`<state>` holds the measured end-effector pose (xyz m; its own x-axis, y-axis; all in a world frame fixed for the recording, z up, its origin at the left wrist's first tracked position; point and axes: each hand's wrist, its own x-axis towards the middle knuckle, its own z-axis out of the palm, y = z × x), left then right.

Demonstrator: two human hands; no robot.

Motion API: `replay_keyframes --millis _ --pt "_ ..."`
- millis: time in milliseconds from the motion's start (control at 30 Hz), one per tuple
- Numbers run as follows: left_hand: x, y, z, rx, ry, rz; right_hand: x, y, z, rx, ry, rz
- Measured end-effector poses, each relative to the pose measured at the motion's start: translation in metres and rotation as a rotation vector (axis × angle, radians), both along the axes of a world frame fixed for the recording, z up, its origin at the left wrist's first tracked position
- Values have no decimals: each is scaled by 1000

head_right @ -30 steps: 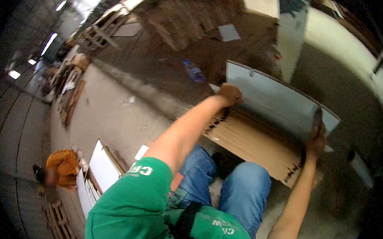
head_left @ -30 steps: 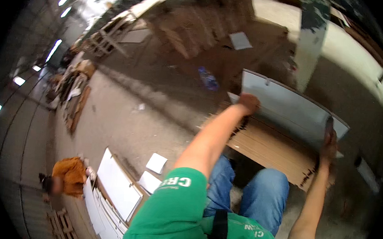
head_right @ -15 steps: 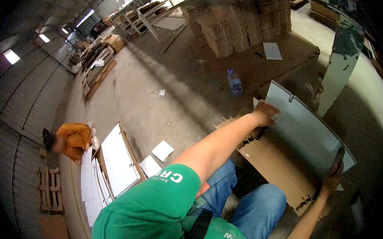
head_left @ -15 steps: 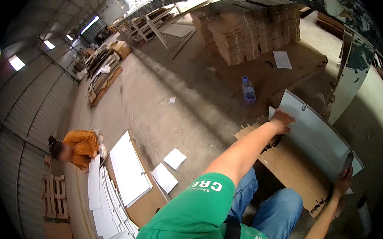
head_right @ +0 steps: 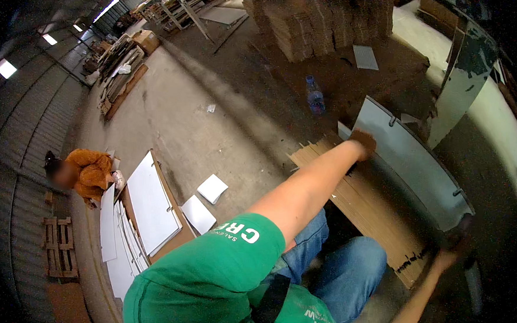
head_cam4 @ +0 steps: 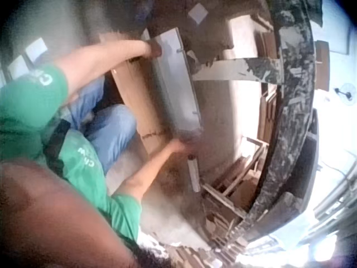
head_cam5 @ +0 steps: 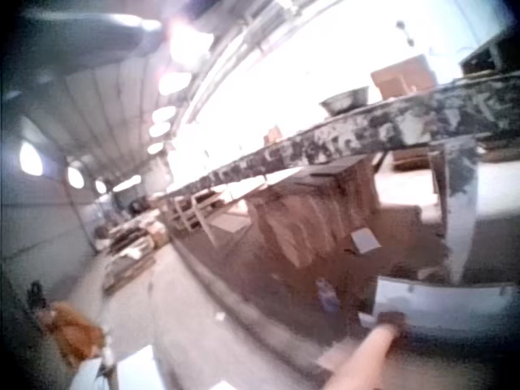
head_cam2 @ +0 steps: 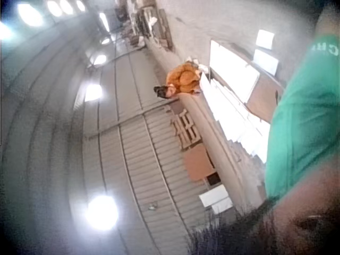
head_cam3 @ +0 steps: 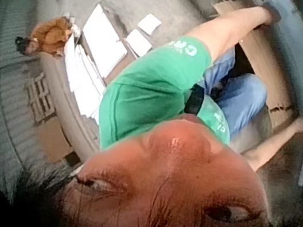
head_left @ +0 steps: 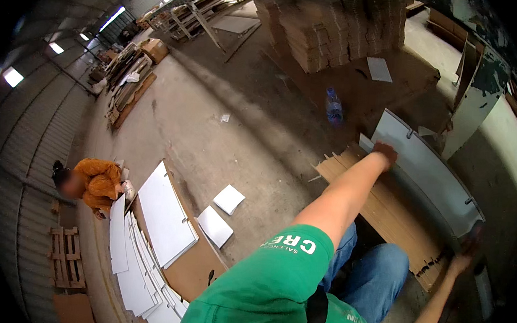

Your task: The person sits on the floor in a workshop and sands the edges of white rectangular panels using a sanding block. They handle the panels one at a time, rubbing the sanding block along the edges and corners, then stacking the finished pieces. Another person is visible in the background handling similar materials.

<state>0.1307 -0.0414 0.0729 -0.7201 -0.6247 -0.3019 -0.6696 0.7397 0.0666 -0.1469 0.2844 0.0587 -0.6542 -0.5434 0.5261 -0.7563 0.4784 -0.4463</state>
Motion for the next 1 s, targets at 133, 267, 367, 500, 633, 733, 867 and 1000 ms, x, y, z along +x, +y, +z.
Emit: replay_keyframes --millis 133,267,367,500,633,733,867,1000 --pt "-1 -3 6 46 -84 -13 1 5 -8 202 -234 -95" --pt "7 -11 0 43 -239 -68 2 2 -11 -129 -358 -82" --pt "9 -14 -6 -8 118 -21 5 2 -18 -272 -370 -345" --pt "6 -17 0 19 139 -47 14 3 -13 -355 -235 -305" --pt "-15 3 -1 146 422 -57 15 0 -6 -335 -284 -279" --pt "-41 30 -1 154 485 -176 13 0 -7 -291 -244 -354" --pt "-71 61 10 248 439 -244 9 2 -14 -314 -218 -332" --pt "-100 69 6 190 278 -243 11 2 -12 -549 -357 -249"
